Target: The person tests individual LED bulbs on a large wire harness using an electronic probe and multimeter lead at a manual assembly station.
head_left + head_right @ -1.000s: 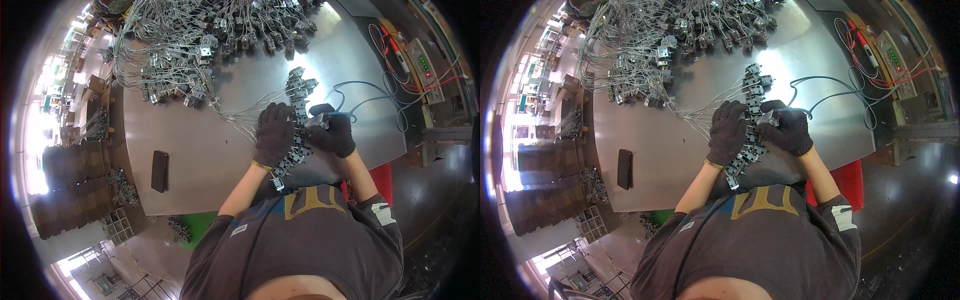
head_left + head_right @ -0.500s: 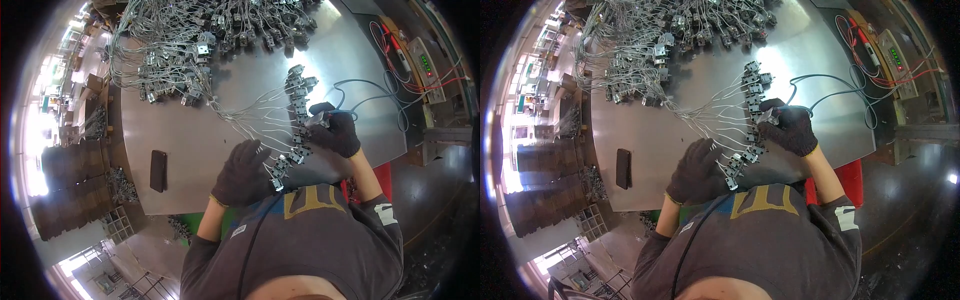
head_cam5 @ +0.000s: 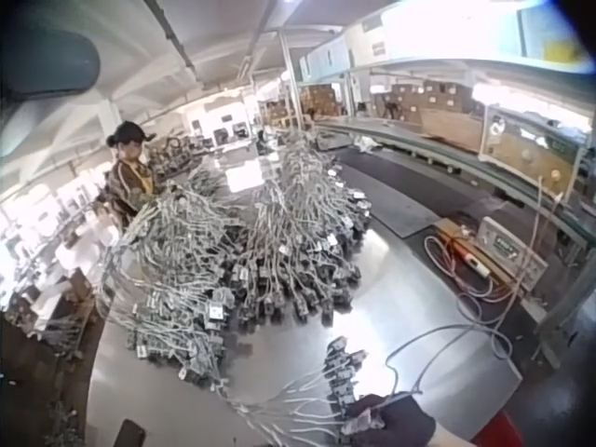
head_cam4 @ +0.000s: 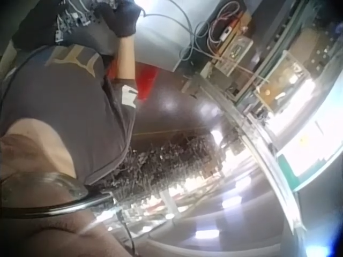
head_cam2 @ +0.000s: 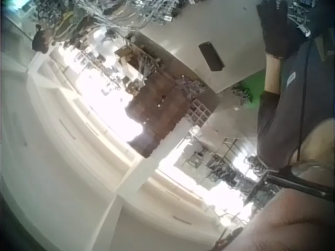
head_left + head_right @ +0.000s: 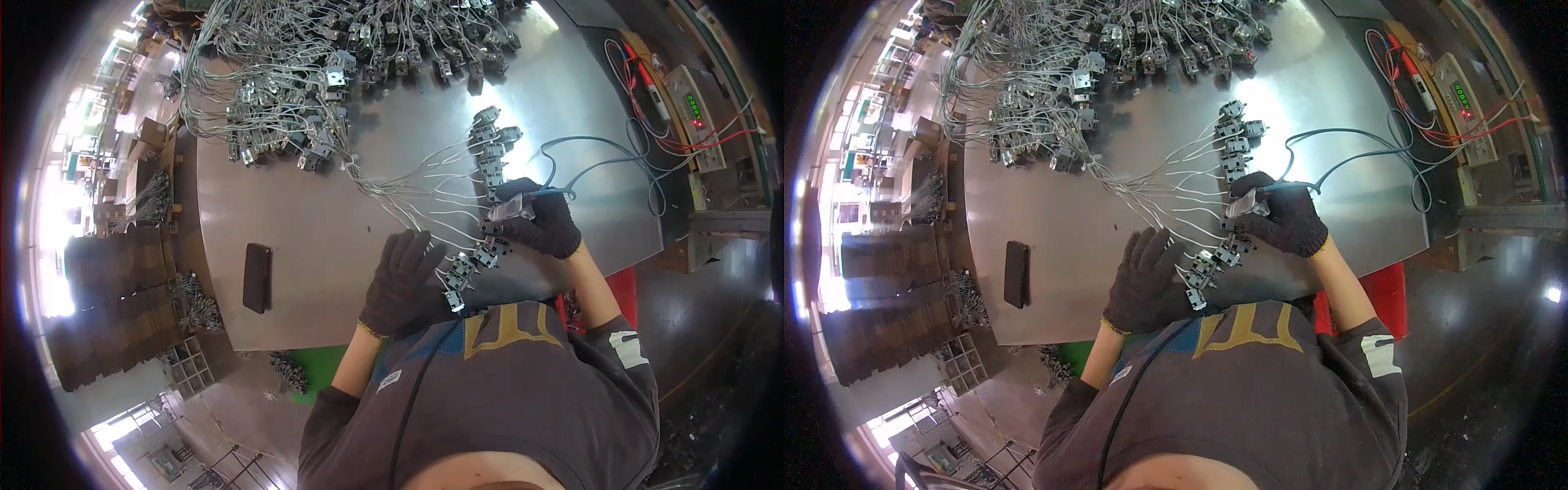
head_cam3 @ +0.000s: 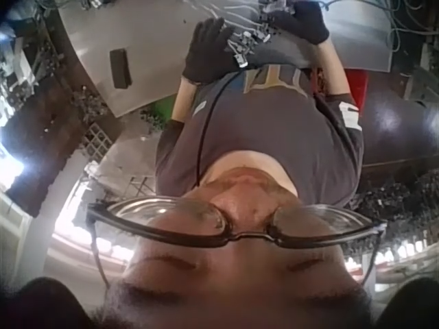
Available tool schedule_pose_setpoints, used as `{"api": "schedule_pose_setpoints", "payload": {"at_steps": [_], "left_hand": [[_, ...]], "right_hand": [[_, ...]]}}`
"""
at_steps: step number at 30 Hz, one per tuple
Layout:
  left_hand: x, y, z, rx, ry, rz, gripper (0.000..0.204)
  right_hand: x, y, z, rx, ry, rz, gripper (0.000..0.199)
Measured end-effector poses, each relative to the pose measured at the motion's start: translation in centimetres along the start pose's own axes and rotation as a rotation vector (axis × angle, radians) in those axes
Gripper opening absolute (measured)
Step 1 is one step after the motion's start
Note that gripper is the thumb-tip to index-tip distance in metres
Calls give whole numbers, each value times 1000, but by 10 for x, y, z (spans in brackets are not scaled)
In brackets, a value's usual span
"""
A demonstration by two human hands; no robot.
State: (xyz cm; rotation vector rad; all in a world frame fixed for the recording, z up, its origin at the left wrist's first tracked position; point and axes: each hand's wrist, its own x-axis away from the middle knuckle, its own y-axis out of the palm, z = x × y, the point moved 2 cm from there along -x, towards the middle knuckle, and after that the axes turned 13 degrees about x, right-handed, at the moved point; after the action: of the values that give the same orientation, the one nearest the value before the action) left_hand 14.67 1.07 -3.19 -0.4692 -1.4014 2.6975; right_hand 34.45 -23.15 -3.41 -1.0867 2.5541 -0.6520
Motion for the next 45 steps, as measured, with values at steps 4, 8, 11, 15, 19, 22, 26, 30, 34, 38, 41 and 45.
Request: {"api": "schedule_pose_setpoints", "payload": {"at_steps": [4, 8, 11, 15, 19, 22, 26, 30, 34, 38, 41, 45], "left_hand": [[-26, 14, -23, -193, 116, -17, 77], [-60, 16, -37, -36, 188, -17, 79], [-71, 18, -46, -7, 213, -40, 79], [-76, 27, -58, -65, 185, -33, 73], [-72, 32, -63, -61, 146, -33, 67], [-73, 34, -62, -77, 127, 12, 59], [-68, 36, -66, -82, 212, 58, 50], [-75, 35, -60, 14, 380, 63, 46], [-77, 36, -58, 68, 338, 31, 45], [-82, 37, -56, 46, 248, -27, 53], [-86, 36, -55, 26, 144, -113, 59], [-92, 34, -52, 22, 81, -197, 59]], "right_hand": [[-5, 3, 1, 77, -89, 97, 45], [-8, -3, -7, 93, -153, 105, 45], [-8, -12, -9, 52, -108, 58, 45], [-8, -23, -1, 8, -131, 50, 42], [-7, -28, 9, 29, -174, -23, 42], [-9, -21, 6, -64, -142, 122, 41], [-15, -12, 10, 112, -128, 13, 44], [-18, -16, 26, 189, -234, 7, 47], [-19, -15, 28, 72, -16, 13, 43], [-22, -17, 30, 160, -114, 67, 48], [-22, -19, 23, 147, -126, 74, 53], [-22, -15, 17, 136, -156, 46, 52]]}}
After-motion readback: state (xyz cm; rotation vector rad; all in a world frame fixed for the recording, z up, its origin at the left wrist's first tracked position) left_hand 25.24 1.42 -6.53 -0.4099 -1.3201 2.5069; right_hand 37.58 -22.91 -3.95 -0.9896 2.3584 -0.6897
